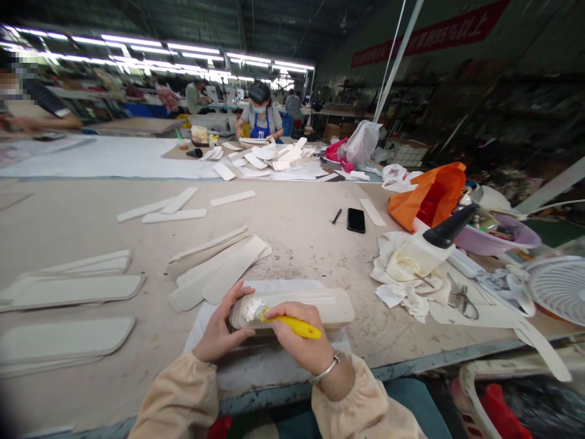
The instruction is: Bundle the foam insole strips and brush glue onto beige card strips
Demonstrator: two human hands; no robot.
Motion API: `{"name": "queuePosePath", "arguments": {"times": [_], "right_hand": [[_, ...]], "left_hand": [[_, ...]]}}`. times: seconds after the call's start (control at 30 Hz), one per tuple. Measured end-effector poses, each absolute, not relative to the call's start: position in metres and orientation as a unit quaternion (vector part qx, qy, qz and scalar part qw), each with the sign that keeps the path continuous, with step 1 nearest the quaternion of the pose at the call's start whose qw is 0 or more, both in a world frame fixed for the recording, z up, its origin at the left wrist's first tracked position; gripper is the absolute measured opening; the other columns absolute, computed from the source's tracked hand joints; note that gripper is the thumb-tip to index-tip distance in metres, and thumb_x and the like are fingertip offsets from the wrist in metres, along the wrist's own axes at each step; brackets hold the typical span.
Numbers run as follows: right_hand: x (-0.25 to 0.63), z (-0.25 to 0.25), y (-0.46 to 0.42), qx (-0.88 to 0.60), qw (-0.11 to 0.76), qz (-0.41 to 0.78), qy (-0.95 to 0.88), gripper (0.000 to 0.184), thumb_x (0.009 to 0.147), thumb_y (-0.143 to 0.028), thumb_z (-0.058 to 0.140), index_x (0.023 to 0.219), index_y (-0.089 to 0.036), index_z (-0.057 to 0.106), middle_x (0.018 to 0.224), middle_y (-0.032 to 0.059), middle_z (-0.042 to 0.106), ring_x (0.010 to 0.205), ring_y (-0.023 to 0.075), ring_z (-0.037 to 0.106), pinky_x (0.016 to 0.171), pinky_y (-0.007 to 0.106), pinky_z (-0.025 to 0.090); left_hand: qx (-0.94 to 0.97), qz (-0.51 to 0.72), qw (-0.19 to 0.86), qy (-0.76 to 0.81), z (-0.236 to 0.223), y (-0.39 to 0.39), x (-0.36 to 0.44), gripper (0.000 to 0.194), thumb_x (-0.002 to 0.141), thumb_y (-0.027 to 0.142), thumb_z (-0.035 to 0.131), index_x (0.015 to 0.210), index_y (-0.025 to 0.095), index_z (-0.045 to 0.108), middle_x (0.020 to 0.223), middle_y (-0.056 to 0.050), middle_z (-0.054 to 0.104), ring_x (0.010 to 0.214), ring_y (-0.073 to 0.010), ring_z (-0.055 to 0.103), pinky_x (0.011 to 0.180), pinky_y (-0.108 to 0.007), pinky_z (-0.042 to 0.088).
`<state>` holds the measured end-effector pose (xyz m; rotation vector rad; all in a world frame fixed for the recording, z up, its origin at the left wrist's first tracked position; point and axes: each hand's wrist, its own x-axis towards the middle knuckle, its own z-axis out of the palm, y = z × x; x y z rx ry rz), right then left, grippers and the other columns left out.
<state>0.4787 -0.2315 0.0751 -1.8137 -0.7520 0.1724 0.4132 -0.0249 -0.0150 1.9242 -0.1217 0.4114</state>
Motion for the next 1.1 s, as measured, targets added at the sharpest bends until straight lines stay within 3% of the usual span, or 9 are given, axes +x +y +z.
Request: {"name": "queuePosePath", "arguments": {"times": [0.17, 0.4, 0.83, 0.97, 1.1], "right_hand": [[0.483, 0.076, -0.234, -0.776, 0.552, 0.103, -0.287, 0.020, 0.072, -0.012, 0.055, 0.075, -0.020, 0.074, 0.077, 0.0004, 0.074, 0.074, 0.0148, 0.068, 0.073, 0.022, 0.052], [0.498, 0.082, -0.287, -0.810, 0.523, 0.094, -0.249, 0.018, 0.074, -0.017, 0.057, 0.075, -0.021, 0.074, 0.078, 0.0006, 0.074, 0.077, 0.0166, 0.068, 0.073, 0.024, 0.053], [0.517, 0.091, -0.373, -0.875, 0.456, -0.009, -0.161, 0.014, 0.078, -0.027, 0.060, 0.078, -0.021, 0.073, 0.082, 0.0039, 0.073, 0.082, 0.0227, 0.067, 0.077, 0.033, 0.051], [0.502, 0.096, -0.355, -0.847, 0.497, -0.018, -0.189, 0.014, 0.082, -0.029, 0.060, 0.082, -0.023, 0.073, 0.086, 0.0038, 0.073, 0.086, 0.0217, 0.065, 0.078, 0.031, 0.050], [0.485, 0.098, -0.299, -0.792, 0.554, 0.054, -0.250, 0.016, 0.083, -0.025, 0.058, 0.079, -0.023, 0.073, 0.080, 0.0020, 0.072, 0.080, 0.0188, 0.065, 0.074, 0.027, 0.050]], "left_hand": [[0.827, 0.174, 0.532, -0.048, -0.013, -0.023, 0.414, 0.086, 0.073, 0.041, 0.071, 0.144, 0.025, 0.024, 0.132, -0.009, 0.050, 0.125, -0.0251, 0.044, 0.110, -0.044, 0.029], [0.855, 0.161, 0.492, -0.027, -0.010, -0.023, 0.413, 0.072, 0.075, 0.041, 0.068, 0.136, 0.019, 0.037, 0.135, -0.012, 0.048, 0.131, -0.0276, 0.039, 0.110, -0.042, 0.032], [0.860, 0.162, 0.484, -0.022, -0.022, -0.018, 0.415, 0.075, 0.076, 0.038, 0.067, 0.140, 0.023, 0.031, 0.133, -0.011, 0.050, 0.128, -0.0292, 0.043, 0.110, -0.048, 0.031], [0.854, 0.168, 0.492, -0.029, -0.015, -0.021, 0.414, 0.076, 0.075, 0.041, 0.068, 0.139, 0.020, 0.033, 0.132, -0.013, 0.051, 0.127, -0.0299, 0.043, 0.109, -0.048, 0.032], [0.840, 0.176, 0.512, -0.034, -0.014, -0.023, 0.414, 0.078, 0.072, 0.045, 0.070, 0.137, 0.020, 0.037, 0.131, -0.012, 0.052, 0.127, -0.0297, 0.044, 0.110, -0.047, 0.031]]}}
